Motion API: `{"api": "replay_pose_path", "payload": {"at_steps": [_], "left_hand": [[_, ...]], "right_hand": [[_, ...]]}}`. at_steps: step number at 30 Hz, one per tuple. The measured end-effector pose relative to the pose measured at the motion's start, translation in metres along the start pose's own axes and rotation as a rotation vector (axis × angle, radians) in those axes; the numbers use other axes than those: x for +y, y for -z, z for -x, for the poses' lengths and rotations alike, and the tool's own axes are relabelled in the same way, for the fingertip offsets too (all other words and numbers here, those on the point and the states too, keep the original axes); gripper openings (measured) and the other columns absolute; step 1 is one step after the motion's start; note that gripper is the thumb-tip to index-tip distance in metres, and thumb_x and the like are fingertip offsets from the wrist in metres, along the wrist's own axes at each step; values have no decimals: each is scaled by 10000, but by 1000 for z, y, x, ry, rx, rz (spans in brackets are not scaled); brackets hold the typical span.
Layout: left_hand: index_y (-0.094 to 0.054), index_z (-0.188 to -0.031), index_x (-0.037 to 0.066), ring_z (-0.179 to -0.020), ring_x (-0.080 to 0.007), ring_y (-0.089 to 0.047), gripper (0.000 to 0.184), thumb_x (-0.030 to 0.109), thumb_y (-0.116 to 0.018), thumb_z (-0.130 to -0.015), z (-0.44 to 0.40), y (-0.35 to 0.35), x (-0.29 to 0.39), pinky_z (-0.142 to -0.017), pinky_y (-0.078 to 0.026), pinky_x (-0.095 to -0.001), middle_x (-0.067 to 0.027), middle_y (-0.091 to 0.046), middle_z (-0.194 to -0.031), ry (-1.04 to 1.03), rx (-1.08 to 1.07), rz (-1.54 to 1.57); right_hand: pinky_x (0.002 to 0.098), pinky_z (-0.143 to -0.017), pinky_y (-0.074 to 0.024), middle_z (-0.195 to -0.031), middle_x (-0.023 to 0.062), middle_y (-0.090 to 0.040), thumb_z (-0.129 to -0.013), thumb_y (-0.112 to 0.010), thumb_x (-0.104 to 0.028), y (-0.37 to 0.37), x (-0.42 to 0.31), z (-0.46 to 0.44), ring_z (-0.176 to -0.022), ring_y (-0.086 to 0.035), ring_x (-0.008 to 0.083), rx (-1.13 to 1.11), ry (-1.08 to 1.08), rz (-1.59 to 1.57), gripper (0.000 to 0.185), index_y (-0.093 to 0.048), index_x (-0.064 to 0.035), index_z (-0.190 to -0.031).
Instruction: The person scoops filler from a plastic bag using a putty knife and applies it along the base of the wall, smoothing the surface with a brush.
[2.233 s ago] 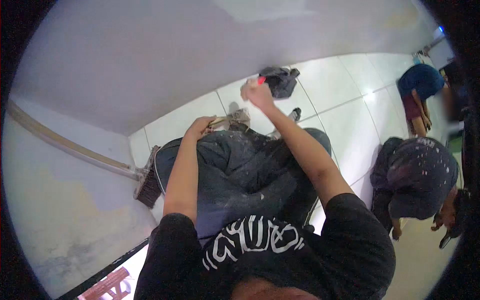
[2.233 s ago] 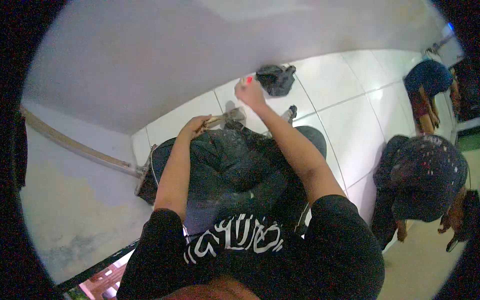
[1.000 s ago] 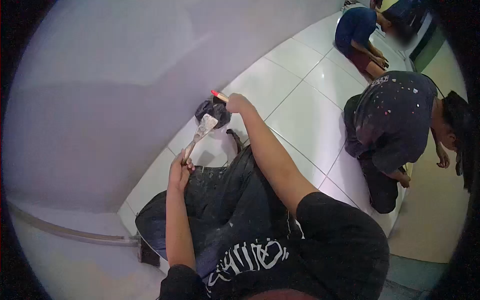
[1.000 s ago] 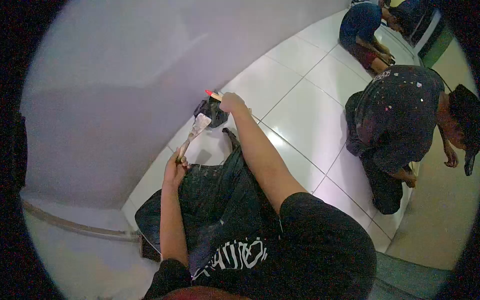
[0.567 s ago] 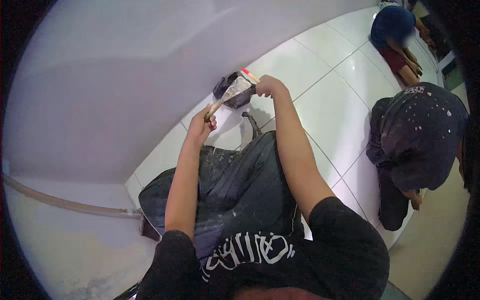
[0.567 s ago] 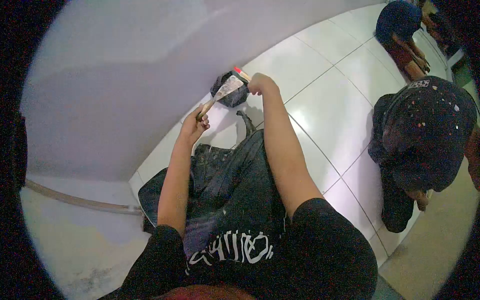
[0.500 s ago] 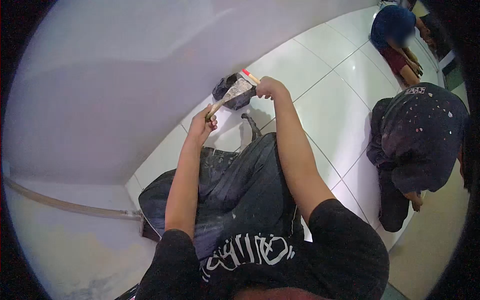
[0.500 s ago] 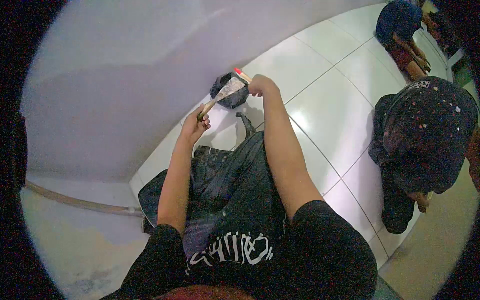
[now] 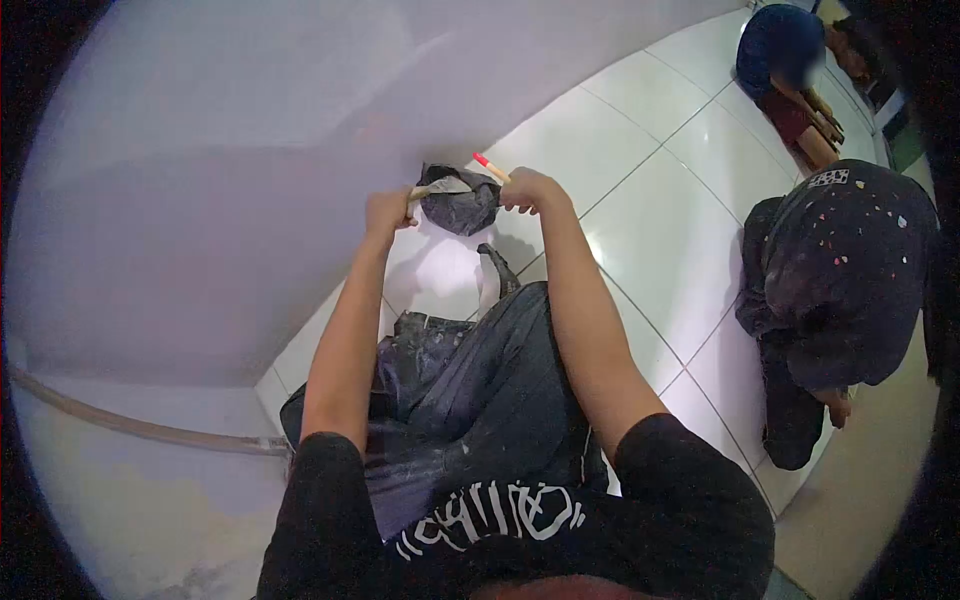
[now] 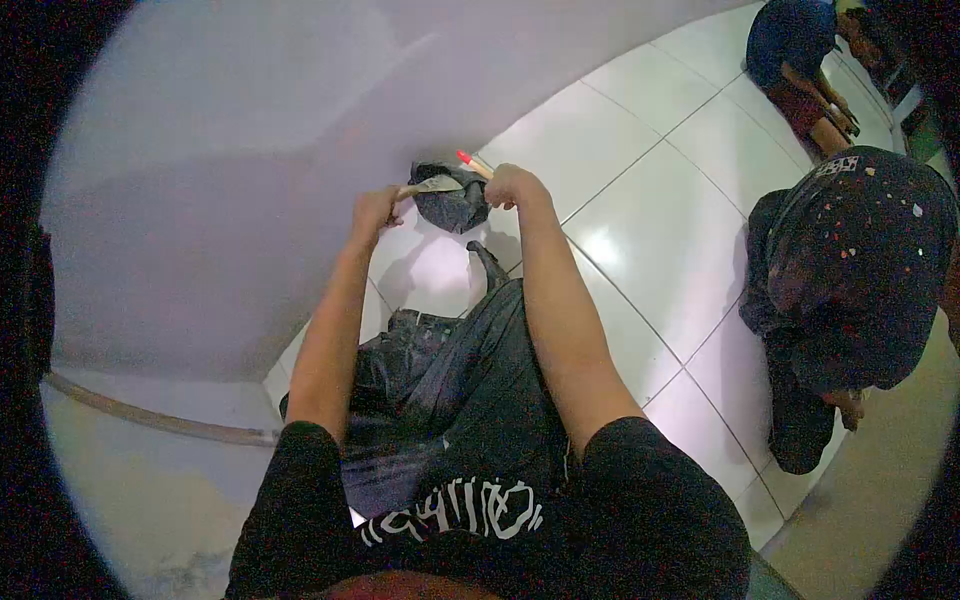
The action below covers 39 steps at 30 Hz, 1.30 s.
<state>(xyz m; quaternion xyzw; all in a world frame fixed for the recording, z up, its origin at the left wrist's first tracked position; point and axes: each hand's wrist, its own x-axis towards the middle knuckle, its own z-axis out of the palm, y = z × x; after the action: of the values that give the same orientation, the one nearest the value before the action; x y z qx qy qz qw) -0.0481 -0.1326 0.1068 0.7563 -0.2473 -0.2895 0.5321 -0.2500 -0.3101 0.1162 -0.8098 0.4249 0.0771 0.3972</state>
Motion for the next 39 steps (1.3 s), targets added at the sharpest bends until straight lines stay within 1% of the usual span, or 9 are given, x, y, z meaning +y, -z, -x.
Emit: {"api": "replay_pose_path", "payload": {"at_steps": [5, 7, 9, 11, 23, 32, 35, 37, 39], "left_hand": [[-667, -696, -29, -435, -228, -591, 354, 285, -608, -848, -47, -6, 7, -492, -506, -360, -131, -596, -566, -174, -105, -351], [-681, -686, -17, -511, -282, -631, 350, 294, -608, -830, -55, -14, 2, -555, -511, -409, -179, -634, -621, -450, -77, -644], [-687, -687, -14, -598, -341, -656, 350, 300, -608, -821, -59, -19, 0, -613, -509, -451, -225, -655, -688, -465, -60, -703], [-686, -697, -20, -699, -407, -665, 353, 301, -607, -818, -43, -28, 18, -667, -500, -486, -267, -659, -766, -215, -53, -521], [-668, -764, -59, -791, -485, -628, 371, 294, -604, -858, -15, -44, 30, -702, -472, -521, -310, -612, -795, -397, 99, -622], [-670, -1017, -27, -919, -442, -641, 330, 257, -512, -957, 57, 11, -15, -785, -494, -450, -271, -666, -951, -621, 143, -493], [-659, -1096, -8, -966, -433, -639, 334, 269, -523, -967, 116, 56, -13, -831, -493, -431, -248, -678, -997, -471, 218, -507], [-665, -1099, -10, -744, -312, -665, 363, 305, -545, -966, 132, 98, -43, -676, -514, -383, -190, -667, -791, -244, 233, -497], [-673, -1092, -5, -606, -225, -636, 372, 323, -549, -969, 153, 125, -58, -574, -507, -343, -128, -631, -681, -37, 258, -428]], "right_hand": [[341, -558, -499, -800, 56, -690, -743, -648, -170, -3, -2, -2, -622, -595, 177, 19, 10, -6, 231, -691, -8, -901], [343, -560, -501, -804, 57, -690, -736, -652, -176, -2, -2, -3, -629, -598, 178, 23, 21, -9, 236, -692, -8, -898], [344, -563, -502, -802, 55, -689, -727, -656, -184, -5, 0, -4, -637, -602, 180, 20, 38, -19, 244, -693, -10, -893], [348, -567, -506, -789, 60, -683, -712, -660, -186, -3, 1, -3, -641, -604, 183, 22, 44, -36, 241, -691, -8, -873], [345, -556, -525, -753, 100, -699, -718, -666, -133, 9, -2, 11, -621, -644, 198, 25, 59, -68, 193, -705, 28, -817], [383, -651, -553, -828, 176, -709, -738, -627, -136, 1, 5, -4, -712, -691, 260, 92, 26, -52, 269, -710, 57, -905], [426, -782, -537, -915, 240, -700, -766, -605, -187, -12, 15, -30, -839, -697, 341, 188, 115, 1, 325, -701, 54, -961], [425, -599, -489, -726, 159, -649, -852, -575, -362, -16, -3, -21, -629, -625, 274, 339, 181, 47, 409, -633, 43, -853], [434, -651, -483, -745, 183, -645, -902, -525, -430, -17, -32, 5, -680, -630, 307, 439, 286, -59, 480, -623, 39, -873]]}}
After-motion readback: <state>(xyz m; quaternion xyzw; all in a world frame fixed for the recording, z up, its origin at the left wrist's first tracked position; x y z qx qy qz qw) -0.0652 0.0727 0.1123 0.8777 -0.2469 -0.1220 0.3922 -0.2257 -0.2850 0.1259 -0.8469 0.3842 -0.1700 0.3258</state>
